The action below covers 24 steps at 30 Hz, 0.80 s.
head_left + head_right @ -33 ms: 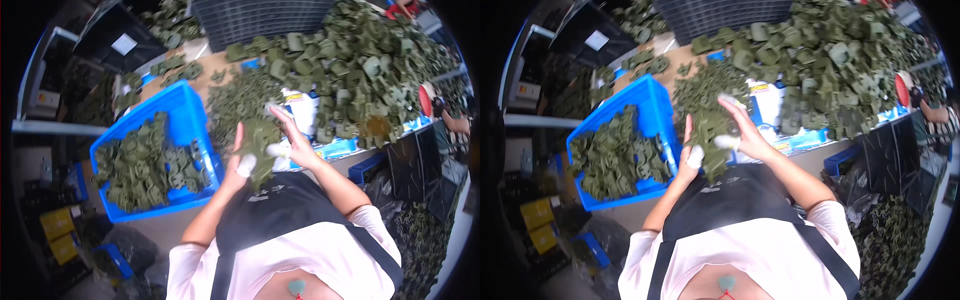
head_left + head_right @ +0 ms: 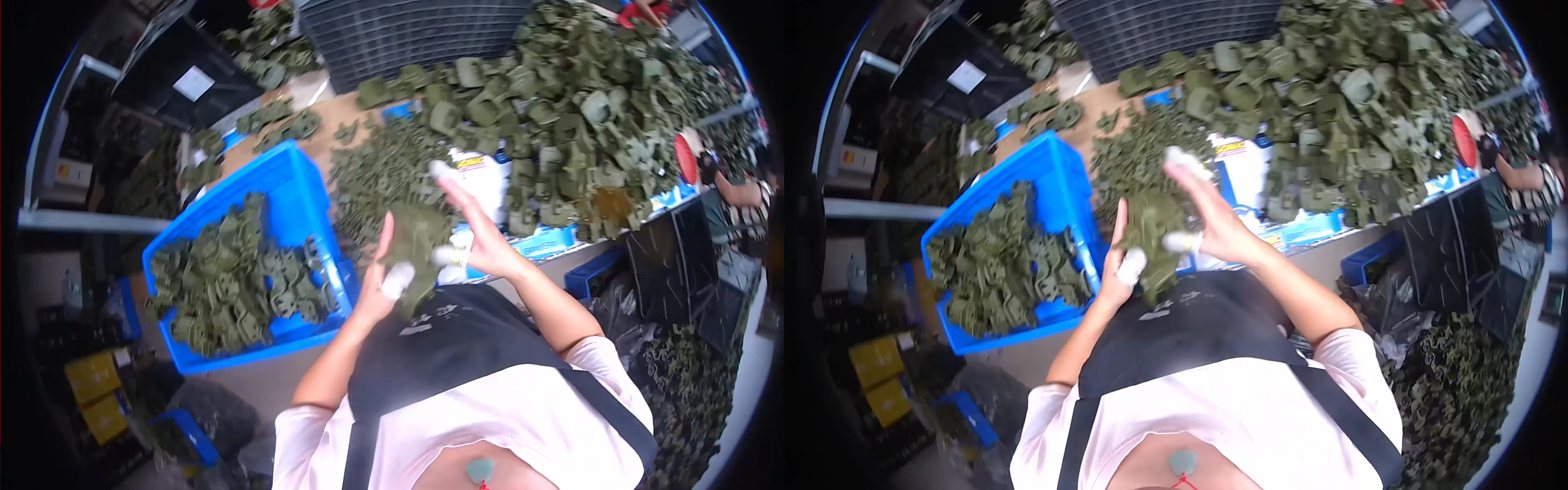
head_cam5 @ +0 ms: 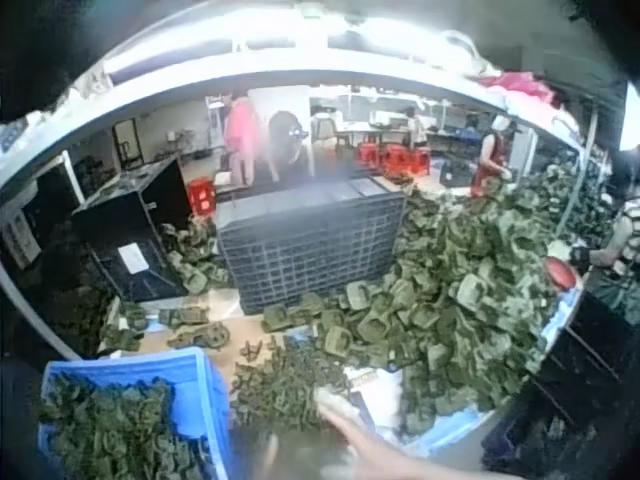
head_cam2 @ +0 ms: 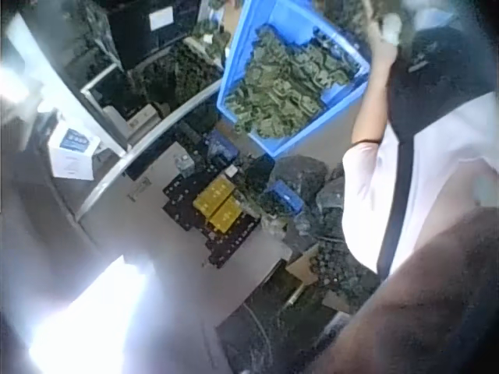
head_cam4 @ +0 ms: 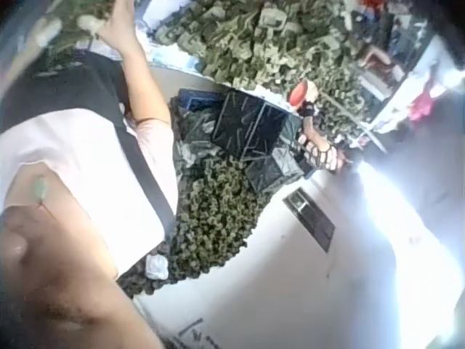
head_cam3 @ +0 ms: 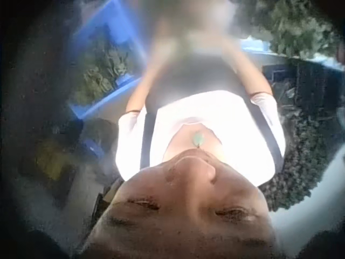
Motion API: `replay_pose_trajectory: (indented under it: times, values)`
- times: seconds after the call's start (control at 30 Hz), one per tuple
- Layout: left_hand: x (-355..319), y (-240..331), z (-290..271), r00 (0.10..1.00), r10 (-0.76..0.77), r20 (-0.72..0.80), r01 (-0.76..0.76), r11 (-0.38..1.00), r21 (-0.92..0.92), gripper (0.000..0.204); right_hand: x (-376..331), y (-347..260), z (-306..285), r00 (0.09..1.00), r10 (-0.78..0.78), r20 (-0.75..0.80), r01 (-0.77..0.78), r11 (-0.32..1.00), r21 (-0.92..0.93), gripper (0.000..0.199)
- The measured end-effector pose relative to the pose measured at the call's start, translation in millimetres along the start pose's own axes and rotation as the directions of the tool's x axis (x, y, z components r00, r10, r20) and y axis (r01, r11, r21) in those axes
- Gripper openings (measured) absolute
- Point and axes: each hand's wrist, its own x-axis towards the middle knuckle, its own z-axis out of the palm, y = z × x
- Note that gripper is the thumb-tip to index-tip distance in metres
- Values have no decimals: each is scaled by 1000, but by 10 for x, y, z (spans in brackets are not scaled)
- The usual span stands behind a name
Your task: The person repeatedly picks up small green plastic components from a table and a blue bin, aligns them, and snaps them together by hand. The assembled units are placed back into the blue bin. The process continues with the same repetitive pick, align, and snap actions throughout the clip.
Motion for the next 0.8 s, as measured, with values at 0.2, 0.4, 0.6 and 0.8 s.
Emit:
replay_pose_trajectory:
  times: [0.2,0.4,0.6,0.8]
  values:
    - [-88,71,-66,972,47,230,-157,860,486,73,-147,-86,-164,949,83,303,-29,983,-179,81]
    - [-106,250,-424,981,-152,124,149,988,37,120,-454,-11,-218,913,408,-32,-363,844,395,74]
    - [-218,65,-279,998,-60,28,50,953,299,120,-409,119,-391,949,271,162,-278,960,27,62]
    - [-214,101,-188,953,-303,-28,299,950,-84,113,-504,260,-288,923,328,198,-367,908,203,58]
